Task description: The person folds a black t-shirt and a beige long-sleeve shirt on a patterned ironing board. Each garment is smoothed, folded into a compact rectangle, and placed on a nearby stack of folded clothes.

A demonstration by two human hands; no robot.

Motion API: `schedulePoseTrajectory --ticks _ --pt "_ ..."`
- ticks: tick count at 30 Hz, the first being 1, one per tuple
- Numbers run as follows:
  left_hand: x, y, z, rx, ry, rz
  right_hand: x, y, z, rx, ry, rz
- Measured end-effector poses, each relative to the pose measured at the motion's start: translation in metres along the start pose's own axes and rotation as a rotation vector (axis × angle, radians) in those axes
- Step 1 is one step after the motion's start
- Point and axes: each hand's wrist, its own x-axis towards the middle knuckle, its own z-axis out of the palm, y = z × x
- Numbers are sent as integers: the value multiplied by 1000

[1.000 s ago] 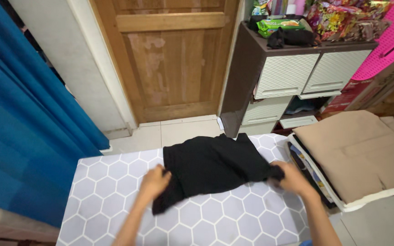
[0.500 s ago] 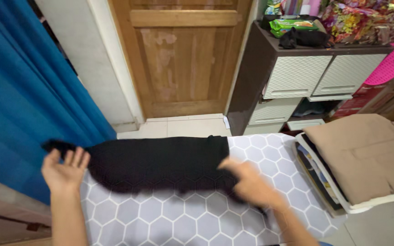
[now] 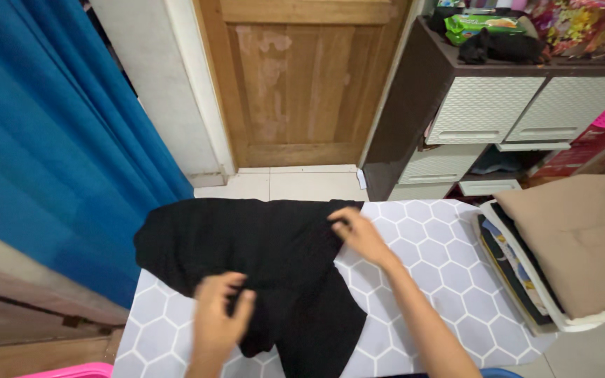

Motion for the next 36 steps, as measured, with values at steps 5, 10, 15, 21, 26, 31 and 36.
schedulePoseTrajectory --ticks 5,10,15,21,26,31,36 --pt "-21 92 45 10 -440 189 -14 52 -2 -436 344 133" --pt "-13 109 95 381 -172 269 -17 27 -8 -470 271 100" --pt "1 72 117 590 -208 246 -16 -10 1 -293 43 -135" --pt "7 49 96 417 -171 289 28 11 37 -519 134 -174" --pt "14 18 3 31 99 236 66 53 4 -608 435 -84" --pt "17 -40 -98 -51 232 -62 89 47 -67 -331 451 -309" --pt "43 -102 -123 175 186 -278 48 26 -154 267 -5 100"
